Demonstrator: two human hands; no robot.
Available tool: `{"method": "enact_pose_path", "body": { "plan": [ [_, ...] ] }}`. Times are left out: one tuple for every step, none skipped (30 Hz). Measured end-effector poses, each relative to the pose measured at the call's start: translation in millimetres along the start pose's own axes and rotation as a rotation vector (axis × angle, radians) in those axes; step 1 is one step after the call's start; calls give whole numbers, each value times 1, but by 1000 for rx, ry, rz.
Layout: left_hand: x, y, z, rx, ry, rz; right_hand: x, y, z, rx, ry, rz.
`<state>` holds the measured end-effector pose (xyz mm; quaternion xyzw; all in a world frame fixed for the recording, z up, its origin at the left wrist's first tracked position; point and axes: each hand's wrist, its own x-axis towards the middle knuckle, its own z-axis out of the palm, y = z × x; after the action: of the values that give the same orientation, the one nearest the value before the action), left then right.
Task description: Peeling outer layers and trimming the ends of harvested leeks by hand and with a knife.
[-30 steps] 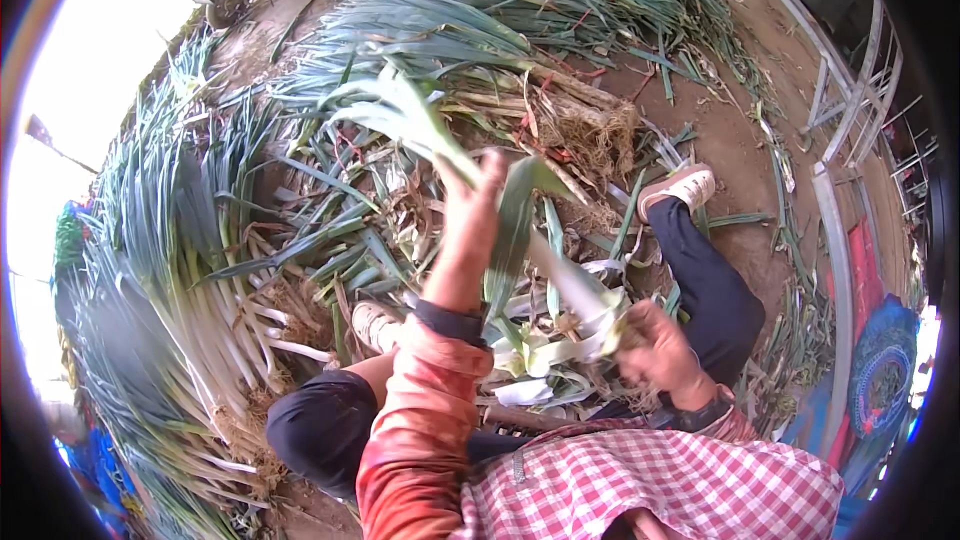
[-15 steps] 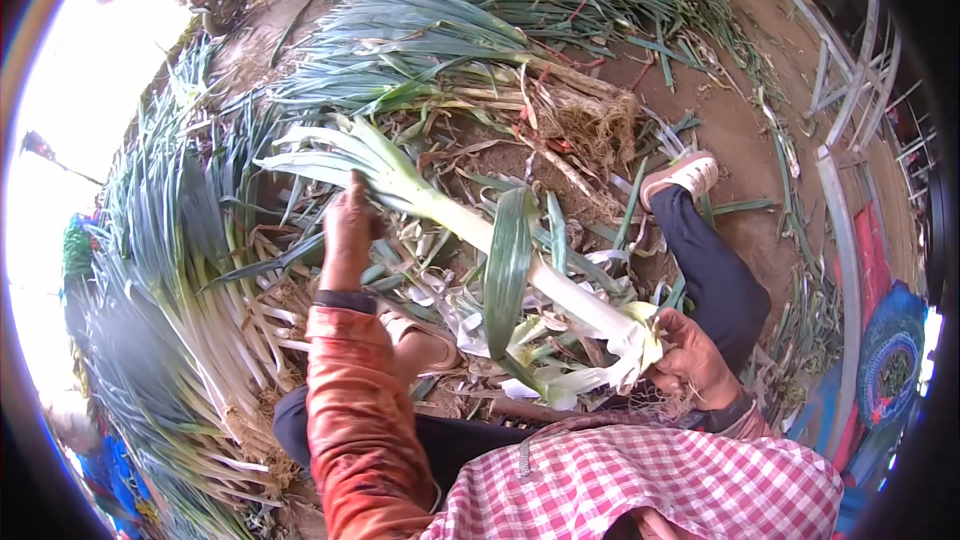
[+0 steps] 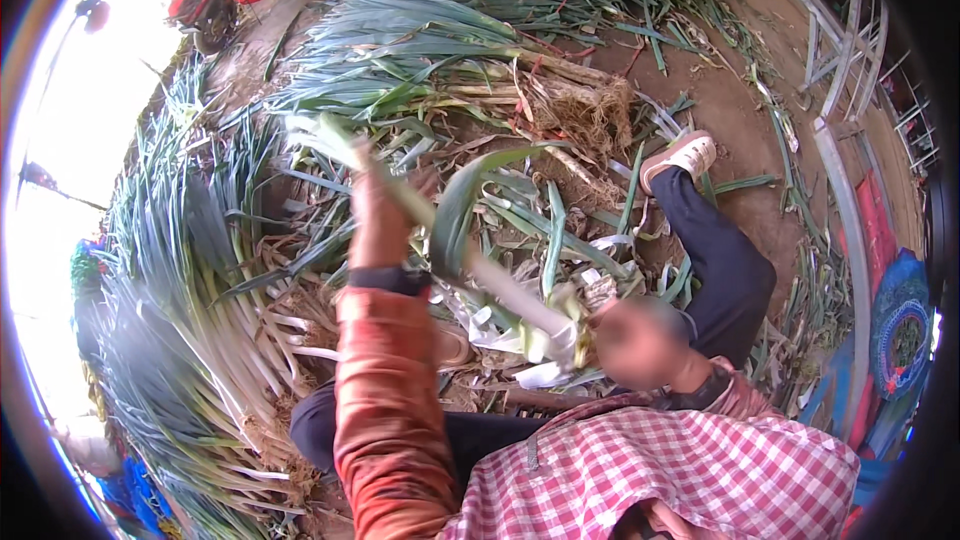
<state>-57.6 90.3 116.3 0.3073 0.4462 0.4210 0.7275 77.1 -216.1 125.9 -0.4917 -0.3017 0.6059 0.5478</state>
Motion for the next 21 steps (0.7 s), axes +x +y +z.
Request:
{"method": "enact_pose_path", "body": {
  "plan": [
    [4,-4,26,-21,-43,-40,-1,0,3,-58,16,-24],
    [6,-4,38,85,60,-155,-7,-5,-4,-70,86,-27],
    [11,5,41,208,163,-263,-14,-15,-12,-70,154,-33],
    [35,1,5,5,68,-94,-19,-22,-15,-61,187,-40],
    [54,6,-40,-212,-36,71,-18,-25,-12,-44,157,-32],
    [35,15,-46,-272,-153,96,-21,-26,-17,-35,173,-21],
    [36,14,-56,-286,-92,6,-20,-22,-19,-22,94,-31],
    [37,13,-62,-306,-35,-82,-11,-20,-12,-136,63,-81],
    [22,8,-42,-325,241,-178,-3,-16,-7,-247,39,-130],
    [33,-4,-56,-531,-310,-230,7,-15,4,-347,-10,-195],
    [-16,-5,26,-188,-55,79,12,-9,5,-551,58,-233],
    [-24,9,42,-307,-185,-18,9,-10,5,-207,120,-136],
    [-26,18,41,-436,-304,-107,8,-18,0,-79,79,-57],
    [-14,14,24,-313,-297,-53,9,-21,-4,-200,89,-142],
    [0,11,2,-181,-292,17,13,-21,-2,-314,85,-240],
    [0,10,-6,-228,-289,-66,19,-17,1,-198,79,-259],
    [-2,4,-10,-256,-318,-122,21,-19,4,-198,83,-268],
    [-13,2,-10,-217,-283,-93,24,-19,8,-247,77,-276],
    [-25,-5,-5,-181,-251,-73,25,-19,10,-299,80,-278],
    [-42,-2,-8,-230,-336,-160,26,-19,12,-355,122,-294],
    [-47,1,-12,-286,-433,-143,30,-17,16,-349,109,-295]
  ]
}}
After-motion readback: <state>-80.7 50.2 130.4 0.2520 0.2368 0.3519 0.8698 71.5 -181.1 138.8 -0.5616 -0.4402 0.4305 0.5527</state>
